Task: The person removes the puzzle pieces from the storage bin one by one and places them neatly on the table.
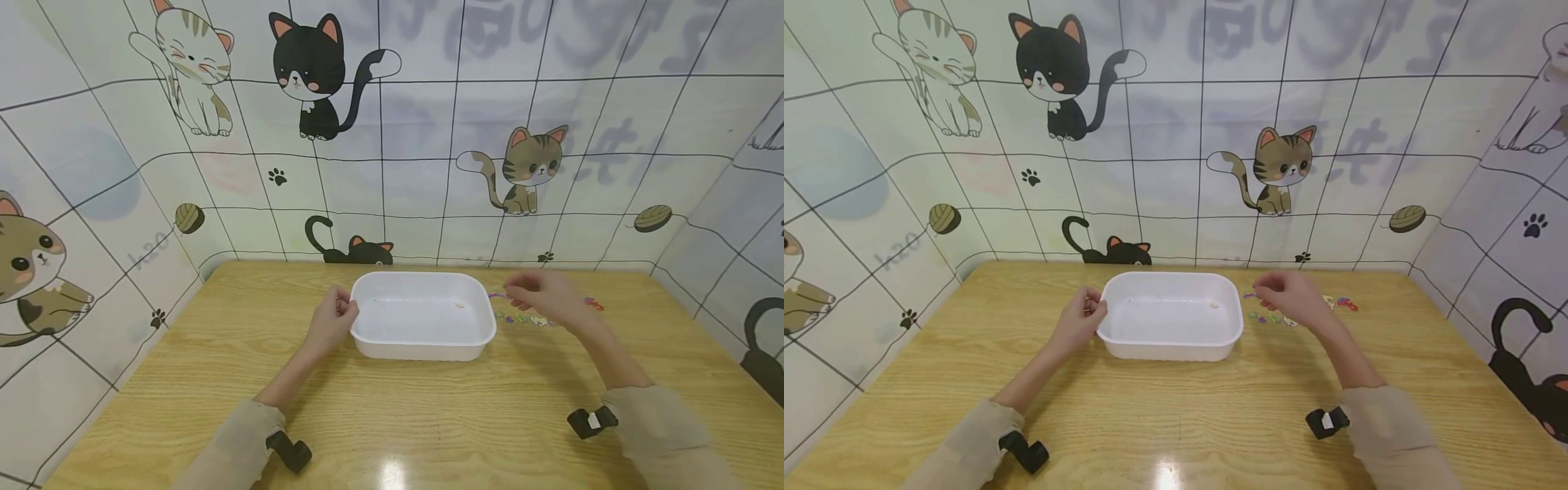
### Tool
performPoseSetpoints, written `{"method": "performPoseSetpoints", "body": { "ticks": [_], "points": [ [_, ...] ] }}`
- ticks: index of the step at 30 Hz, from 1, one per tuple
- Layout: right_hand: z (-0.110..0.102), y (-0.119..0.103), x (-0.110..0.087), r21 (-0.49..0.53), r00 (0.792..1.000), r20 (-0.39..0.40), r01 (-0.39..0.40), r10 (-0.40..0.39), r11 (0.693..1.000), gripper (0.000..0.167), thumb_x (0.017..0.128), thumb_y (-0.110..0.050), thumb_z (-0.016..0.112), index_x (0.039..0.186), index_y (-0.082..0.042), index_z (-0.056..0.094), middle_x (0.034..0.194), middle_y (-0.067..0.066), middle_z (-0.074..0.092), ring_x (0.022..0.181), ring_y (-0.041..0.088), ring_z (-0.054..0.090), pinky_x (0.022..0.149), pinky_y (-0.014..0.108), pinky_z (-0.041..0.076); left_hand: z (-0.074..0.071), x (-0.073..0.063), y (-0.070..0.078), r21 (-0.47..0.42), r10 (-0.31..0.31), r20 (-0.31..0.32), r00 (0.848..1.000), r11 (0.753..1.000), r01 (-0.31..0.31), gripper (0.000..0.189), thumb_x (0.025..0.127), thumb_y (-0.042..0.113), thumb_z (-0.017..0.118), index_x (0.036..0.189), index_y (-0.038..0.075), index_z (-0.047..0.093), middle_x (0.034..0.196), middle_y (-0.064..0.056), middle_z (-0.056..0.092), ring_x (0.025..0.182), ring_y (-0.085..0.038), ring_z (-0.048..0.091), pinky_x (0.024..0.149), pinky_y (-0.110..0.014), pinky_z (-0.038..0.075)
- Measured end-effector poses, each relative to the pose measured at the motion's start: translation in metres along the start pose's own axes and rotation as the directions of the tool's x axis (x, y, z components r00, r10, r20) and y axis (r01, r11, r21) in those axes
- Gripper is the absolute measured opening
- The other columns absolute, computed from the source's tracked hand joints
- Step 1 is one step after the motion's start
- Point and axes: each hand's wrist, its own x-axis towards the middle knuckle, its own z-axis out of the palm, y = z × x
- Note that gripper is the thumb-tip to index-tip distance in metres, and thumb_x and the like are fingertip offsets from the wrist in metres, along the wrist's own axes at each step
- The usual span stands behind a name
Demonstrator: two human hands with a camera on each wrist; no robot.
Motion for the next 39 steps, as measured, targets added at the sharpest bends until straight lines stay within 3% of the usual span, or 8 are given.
{"method": "performPoseSetpoints", "body": {
  "ticks": [11, 16, 21, 26, 29, 32, 34, 39],
  "points": [
    [0.033, -0.032, 0.02, 0.01, 0.996, 0.031, 0.077, -0.077, 0.997, 0.023, 0.098, -0.013, 0.064, 0.113, 0.005, 0.067, 0.097, 0.014, 0.072, 0.082, 0.024, 0.07, 0.071, 0.04, 0.059, -0.001, 0.0, -0.002, 0.008, 0.003, -0.004, 1.0, 1.0, -0.003, 0.012, 0.097, 0.009, 0.054, 0.107, 0.003, 0.051, 0.078, -0.006, 0.053, 0.064, -0.017, 0.047, 0.054, -0.024, 0.04],
    [0.049, -0.038, 0.029, 0.002, 0.995, 0.067, 0.077, -0.077, 0.997, 0.024, 0.097, -0.009, 0.063, 0.114, 0.008, 0.066, 0.099, 0.017, 0.072, 0.081, 0.022, 0.071, 0.07, 0.033, 0.058, -0.001, 0.0, -0.001, 0.01, 0.006, -0.006, 1.0, 1.0, -0.006, 0.012, 0.097, 0.009, 0.054, 0.108, 0.003, 0.051, 0.078, -0.006, 0.054, 0.065, -0.017, 0.048, 0.054, -0.024, 0.041],
    [0.067, -0.043, 0.038, -0.05, 0.998, 0.056, 0.029, -0.026, 0.998, 0.03, 0.098, -0.013, 0.061, 0.116, 0.01, 0.065, 0.102, 0.019, 0.072, 0.083, 0.024, 0.071, 0.077, 0.038, 0.057, -0.002, 0.0, -0.002, 0.01, 0.003, -0.006, 1.0, 1.0, -0.003, 0.012, 0.097, 0.01, 0.053, 0.108, 0.003, 0.051, 0.078, -0.006, 0.054, 0.065, -0.017, 0.048, 0.054, -0.024, 0.041],
    [0.084, -0.047, 0.045, -0.122, 0.997, 0.051, -0.055, 0.062, 0.991, 0.042, 0.095, -0.018, 0.061, 0.122, 0.015, 0.06, 0.113, 0.027, 0.068, 0.102, 0.036, 0.067, 0.087, 0.046, 0.054, -0.002, 0.0, -0.002, 0.013, 0.005, -0.007, 1.0, 1.0, -0.005, 0.012, 0.097, 0.009, 0.054, 0.107, 0.003, 0.051, 0.077, -0.006, 0.054, 0.065, -0.016, 0.048, 0.054, -0.023, 0.041],
    [0.092, -0.046, 0.049, -0.17, 0.997, 0.025, -0.061, 0.066, 0.984, 0.028, 0.093, -0.015, 0.061, 0.098, 0.013, 0.061, 0.089, 0.02, 0.066, 0.083, 0.03, 0.064, 0.076, 0.039, 0.053, -0.001, 0.0, -0.001, 0.014, 0.005, -0.006, 1.0, 1.0, -0.005, 0.012, 0.098, 0.01, 0.054, 0.108, 0.003, 0.051, 0.078, -0.007, 0.055, 0.065, -0.017, 0.048, 0.053, -0.023, 0.041],
    [0.097, -0.045, 0.051, -0.194, 0.999, -0.014, -0.052, 0.051, 0.98, 0.027, 0.088, -0.009, 0.061, 0.069, -0.002, 0.043, 0.063, 0.003, 0.042, 0.059, 0.017, 0.042, 0.058, 0.03, 0.038, -0.001, 0.0, -0.001, 0.018, 0.006, -0.006, 1.0, 1.0, -0.006, 0.013, 0.098, 0.01, 0.054, 0.108, 0.003, 0.051, 0.078, -0.007, 0.055, 0.065, -0.017, 0.049, 0.054, -0.024, 0.041],
    [0.101, -0.043, 0.053, -0.191, 0.999, -0.027, -0.05, 0.045, 0.98, 0.037, 0.085, -0.005, 0.06, 0.064, -0.012, 0.03, 0.06, -0.003, 0.027, 0.055, 0.013, 0.029, 0.054, 0.026, 0.028, -0.001, 0.001, -0.001, 0.016, 0.009, -0.006, 1.0, 1.0, -0.009, 0.013, 0.098, 0.01, 0.054, 0.108, 0.003, 0.051, 0.079, -0.007, 0.055, 0.065, -0.017, 0.049, 0.054, -0.024, 0.041],
    [0.106, -0.044, 0.052, -0.224, 0.998, -0.051, -0.032, 0.021, 0.974, 0.037, 0.077, 0.002, 0.056, 0.06, -0.015, 0.027, 0.057, -0.005, 0.025, 0.053, 0.012, 0.027, 0.053, 0.023, 0.025, 0.0, 0.002, -0.002, 0.013, 0.021, -0.005, 1.0, 1.0, -0.02, 0.013, 0.097, 0.009, 0.054, 0.108, 0.003, 0.051, 0.078, -0.007, 0.055, 0.064, -0.017, 0.048, 0.054, -0.024, 0.041]
  ]
}}
